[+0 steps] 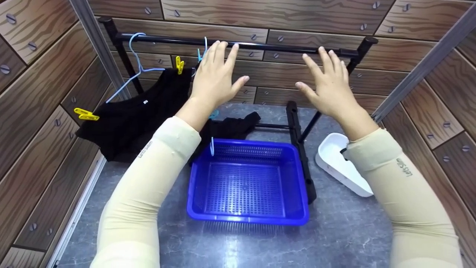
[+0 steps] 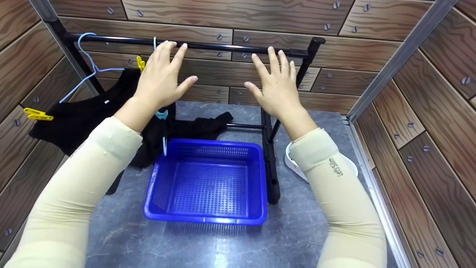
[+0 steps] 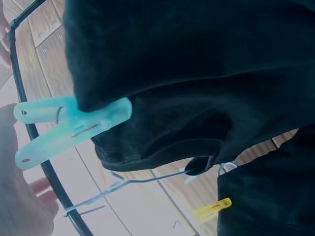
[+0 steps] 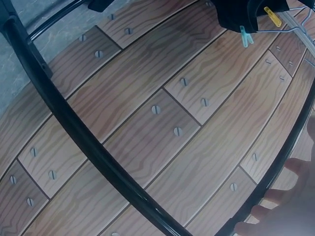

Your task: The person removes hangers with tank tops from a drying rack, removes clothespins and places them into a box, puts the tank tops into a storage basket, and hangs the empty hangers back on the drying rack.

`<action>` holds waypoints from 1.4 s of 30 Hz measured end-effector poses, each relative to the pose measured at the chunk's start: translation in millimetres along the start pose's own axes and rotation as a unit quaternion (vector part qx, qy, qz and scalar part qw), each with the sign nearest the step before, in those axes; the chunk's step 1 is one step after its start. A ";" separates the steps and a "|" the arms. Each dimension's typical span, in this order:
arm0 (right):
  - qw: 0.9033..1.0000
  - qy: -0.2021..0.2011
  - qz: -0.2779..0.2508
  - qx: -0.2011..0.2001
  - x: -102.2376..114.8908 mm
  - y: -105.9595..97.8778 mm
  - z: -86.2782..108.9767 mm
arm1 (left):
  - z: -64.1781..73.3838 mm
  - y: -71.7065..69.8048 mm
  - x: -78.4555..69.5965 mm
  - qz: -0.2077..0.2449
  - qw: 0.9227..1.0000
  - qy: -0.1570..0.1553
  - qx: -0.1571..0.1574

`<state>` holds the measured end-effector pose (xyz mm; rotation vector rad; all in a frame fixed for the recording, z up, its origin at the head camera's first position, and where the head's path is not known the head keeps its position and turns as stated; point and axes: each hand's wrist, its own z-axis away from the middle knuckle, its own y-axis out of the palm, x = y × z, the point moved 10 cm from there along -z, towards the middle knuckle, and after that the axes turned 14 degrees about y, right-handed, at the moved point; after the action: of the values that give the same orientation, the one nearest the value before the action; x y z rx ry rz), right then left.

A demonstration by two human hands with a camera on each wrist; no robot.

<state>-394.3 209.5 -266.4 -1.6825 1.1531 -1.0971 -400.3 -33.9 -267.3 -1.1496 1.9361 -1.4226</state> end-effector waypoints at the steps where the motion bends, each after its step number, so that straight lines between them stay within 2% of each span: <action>1: 1.000 -0.001 0.001 -0.008 0.0 -1.2 -0.7 | -0.9 -0.9 0.6 -0.004 1.000 -0.002 0.002; 7: 0.997 -0.015 0.012 -0.076 -1.2 -7.4 -6.1 | -2.3 -2.1 1.1 -0.025 1.000 -0.001 0.012; 11: 0.993 -0.028 0.017 -0.118 -2.3 -10.9 -9.1 | -2.4 -3.4 -0.2 -0.026 1.000 0.001 0.007; 21: 0.987 -0.047 -0.012 -0.151 -5.6 -18.4 -12.4 | -5.2 -1.2 -1.6 -0.031 0.999 0.002 0.012; 27: 0.989 -0.049 -0.012 -0.137 -9.6 -15.2 -15.7 | -3.8 0.3 3.2 -0.006 1.000 -0.004 0.012; 35: 0.991 -0.054 0.009 -0.121 -9.5 -12.2 -15.9 | -3.3 2.7 4.2 -0.031 0.999 0.009 0.009; 42: 0.991 -0.049 0.018 -0.122 -9.8 -13.9 -16.4 | -3.4 2.2 1.9 -0.029 0.999 0.018 0.002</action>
<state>-408.2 220.3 -250.6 -1.8717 1.2910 -0.8690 -404.7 -33.5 -267.9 -1.1957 1.9376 -1.4856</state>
